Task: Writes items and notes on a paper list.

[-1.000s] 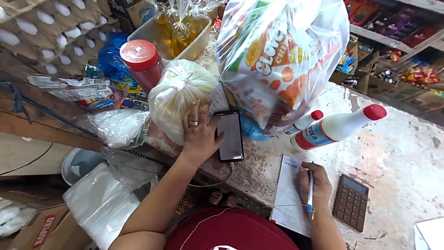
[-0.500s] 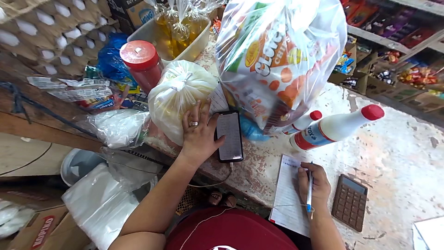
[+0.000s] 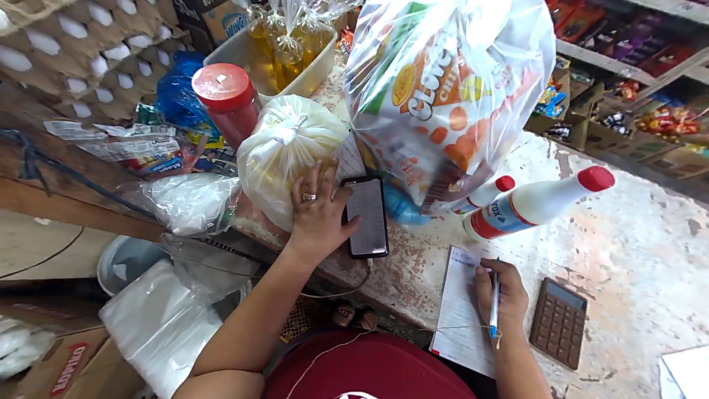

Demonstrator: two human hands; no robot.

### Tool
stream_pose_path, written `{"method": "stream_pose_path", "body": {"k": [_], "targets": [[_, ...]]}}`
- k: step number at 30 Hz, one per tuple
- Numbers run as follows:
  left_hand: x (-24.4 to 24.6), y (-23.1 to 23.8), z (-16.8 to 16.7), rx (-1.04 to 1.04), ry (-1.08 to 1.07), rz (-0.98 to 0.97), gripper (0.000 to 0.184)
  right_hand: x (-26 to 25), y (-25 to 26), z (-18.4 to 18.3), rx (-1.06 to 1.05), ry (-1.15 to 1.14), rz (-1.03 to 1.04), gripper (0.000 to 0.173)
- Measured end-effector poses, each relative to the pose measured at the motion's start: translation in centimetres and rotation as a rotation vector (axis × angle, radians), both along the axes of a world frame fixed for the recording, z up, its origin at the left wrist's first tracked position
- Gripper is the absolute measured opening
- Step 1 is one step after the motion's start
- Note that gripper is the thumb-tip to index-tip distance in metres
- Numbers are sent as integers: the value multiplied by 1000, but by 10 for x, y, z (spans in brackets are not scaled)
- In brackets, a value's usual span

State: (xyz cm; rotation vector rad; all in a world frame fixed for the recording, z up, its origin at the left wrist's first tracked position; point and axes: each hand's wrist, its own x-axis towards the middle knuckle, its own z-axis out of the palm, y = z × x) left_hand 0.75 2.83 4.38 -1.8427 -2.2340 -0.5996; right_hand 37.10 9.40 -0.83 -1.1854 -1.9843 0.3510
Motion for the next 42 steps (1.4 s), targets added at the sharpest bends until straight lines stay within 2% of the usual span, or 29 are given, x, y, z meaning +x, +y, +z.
{"method": "stream_pose_path", "body": {"k": [10,19,24,37,40,42], "targets": [[0,1,0,-39,23,13,62,1,1,-2,6,12,5,34],[0,0,2,-60,9,1,66,2,2,-2,21,1,18,35],[-1,0,-1,-4,2,2,64,1,2,-2,18,4,21,35],[1,-1,-9,207,-123,-20,27,1,2,-2,8,6,13,36],[24,-1,-12,381,-149,-176,16,1,2,-1,4,4,9,35],[51,-1,-16,399,-176,-357,17,1,1,-1,-6,8,14,35]]}}
